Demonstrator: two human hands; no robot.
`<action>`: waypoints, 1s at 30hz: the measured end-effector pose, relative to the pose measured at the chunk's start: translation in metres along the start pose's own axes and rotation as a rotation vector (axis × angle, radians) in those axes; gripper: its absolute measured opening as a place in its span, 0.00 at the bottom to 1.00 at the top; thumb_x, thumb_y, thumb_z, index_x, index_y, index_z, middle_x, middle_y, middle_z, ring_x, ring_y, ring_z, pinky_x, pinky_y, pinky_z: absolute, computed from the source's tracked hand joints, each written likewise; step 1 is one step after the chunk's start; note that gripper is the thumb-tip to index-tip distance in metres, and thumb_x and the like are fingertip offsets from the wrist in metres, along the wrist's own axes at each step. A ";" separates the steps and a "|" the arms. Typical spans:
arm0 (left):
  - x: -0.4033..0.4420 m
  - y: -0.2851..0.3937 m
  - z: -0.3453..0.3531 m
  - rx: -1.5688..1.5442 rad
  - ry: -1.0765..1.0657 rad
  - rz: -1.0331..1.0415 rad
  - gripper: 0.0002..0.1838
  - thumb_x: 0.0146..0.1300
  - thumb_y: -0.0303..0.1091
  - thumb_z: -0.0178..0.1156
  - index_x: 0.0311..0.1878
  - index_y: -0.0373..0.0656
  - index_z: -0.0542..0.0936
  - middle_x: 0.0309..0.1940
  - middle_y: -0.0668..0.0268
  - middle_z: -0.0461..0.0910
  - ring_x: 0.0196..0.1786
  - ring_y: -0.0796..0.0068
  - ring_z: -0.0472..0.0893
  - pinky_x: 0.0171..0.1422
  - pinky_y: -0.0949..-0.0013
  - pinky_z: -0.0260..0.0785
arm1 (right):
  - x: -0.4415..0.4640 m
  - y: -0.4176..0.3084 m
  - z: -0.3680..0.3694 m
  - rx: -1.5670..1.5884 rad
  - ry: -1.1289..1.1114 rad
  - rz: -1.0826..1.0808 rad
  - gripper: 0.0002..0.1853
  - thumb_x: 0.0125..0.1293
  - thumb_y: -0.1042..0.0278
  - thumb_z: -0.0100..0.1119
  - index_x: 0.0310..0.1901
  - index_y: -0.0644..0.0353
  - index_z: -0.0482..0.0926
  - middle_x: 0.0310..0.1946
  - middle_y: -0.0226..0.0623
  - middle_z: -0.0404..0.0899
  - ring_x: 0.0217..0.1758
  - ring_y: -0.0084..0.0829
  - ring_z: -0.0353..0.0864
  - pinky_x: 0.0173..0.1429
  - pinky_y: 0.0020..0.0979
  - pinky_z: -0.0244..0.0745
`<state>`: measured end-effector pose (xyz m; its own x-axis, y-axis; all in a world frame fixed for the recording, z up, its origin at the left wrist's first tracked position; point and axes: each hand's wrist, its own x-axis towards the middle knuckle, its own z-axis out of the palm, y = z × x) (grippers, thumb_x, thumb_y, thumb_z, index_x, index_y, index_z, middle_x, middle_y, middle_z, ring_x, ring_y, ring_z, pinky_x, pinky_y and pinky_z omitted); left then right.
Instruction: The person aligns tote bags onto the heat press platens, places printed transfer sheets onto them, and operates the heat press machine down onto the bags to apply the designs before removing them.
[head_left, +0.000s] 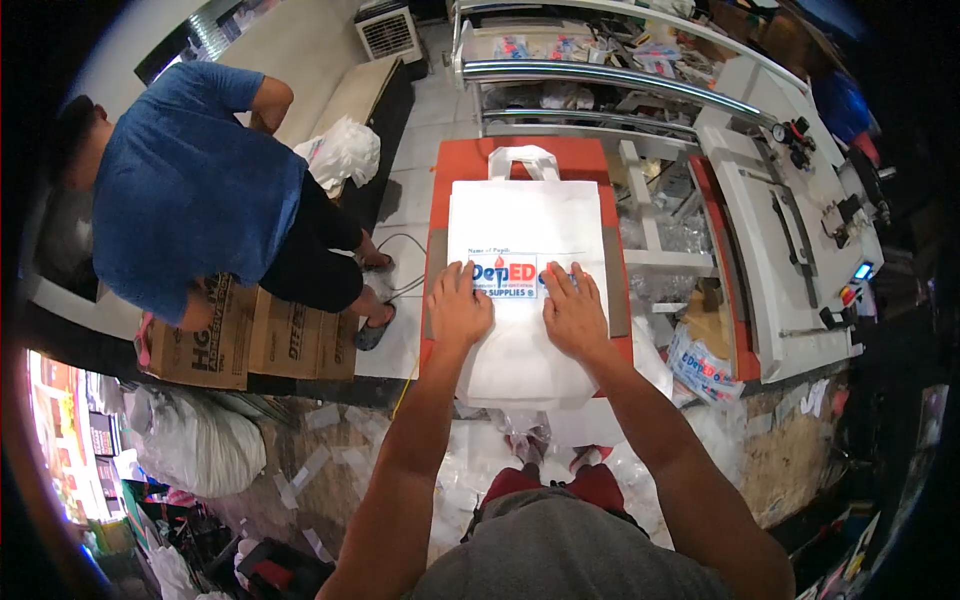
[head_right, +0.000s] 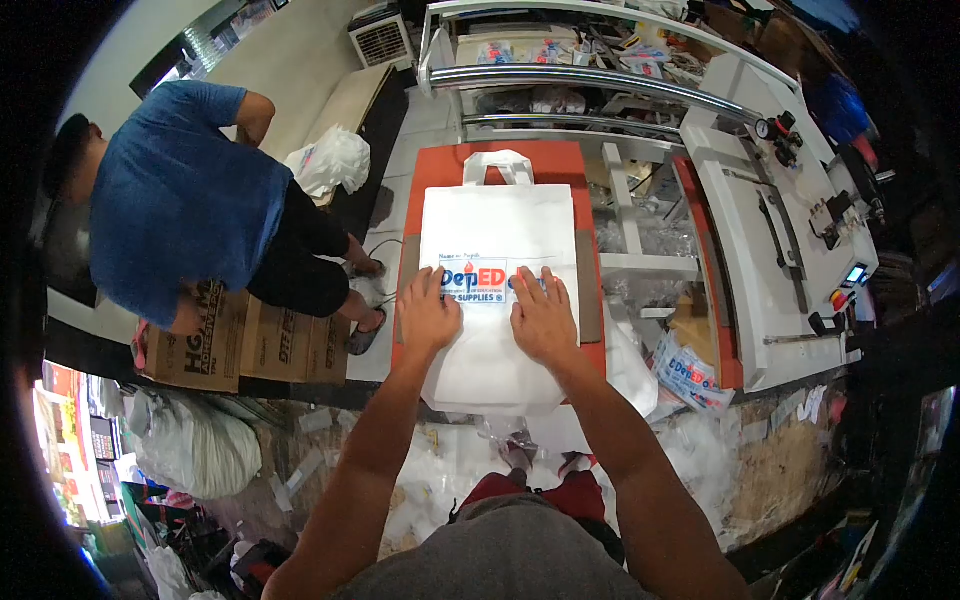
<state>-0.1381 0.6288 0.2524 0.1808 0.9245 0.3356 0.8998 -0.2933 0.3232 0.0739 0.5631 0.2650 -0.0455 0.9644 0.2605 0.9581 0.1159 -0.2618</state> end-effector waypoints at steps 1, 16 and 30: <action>-0.001 -0.003 0.002 -0.027 0.024 0.011 0.29 0.59 0.38 0.57 0.67 0.44 0.74 0.67 0.57 0.69 0.71 0.53 0.66 0.69 0.47 0.61 | 0.000 0.000 -0.001 0.000 0.002 0.006 0.26 0.71 0.63 0.49 0.69 0.56 0.69 0.74 0.40 0.64 0.78 0.52 0.57 0.80 0.51 0.49; -0.004 -0.006 0.008 -0.067 0.059 0.045 0.29 0.60 0.38 0.58 0.67 0.45 0.75 0.67 0.55 0.69 0.71 0.53 0.66 0.71 0.48 0.59 | -0.002 0.003 0.000 -0.001 -0.016 0.004 0.27 0.72 0.61 0.48 0.70 0.60 0.67 0.75 0.43 0.61 0.79 0.53 0.54 0.81 0.50 0.47; -0.002 -0.007 0.002 -0.126 0.116 0.072 0.28 0.61 0.35 0.59 0.66 0.41 0.74 0.65 0.52 0.72 0.69 0.50 0.69 0.69 0.46 0.62 | -0.001 -0.002 -0.007 0.015 0.036 0.039 0.28 0.69 0.62 0.51 0.69 0.60 0.69 0.73 0.45 0.63 0.78 0.51 0.56 0.80 0.51 0.48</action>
<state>-0.1447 0.6292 0.2478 0.1896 0.8678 0.4593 0.8279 -0.3927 0.4004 0.0744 0.5599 0.2715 0.0019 0.9590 0.2835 0.9546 0.0827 -0.2863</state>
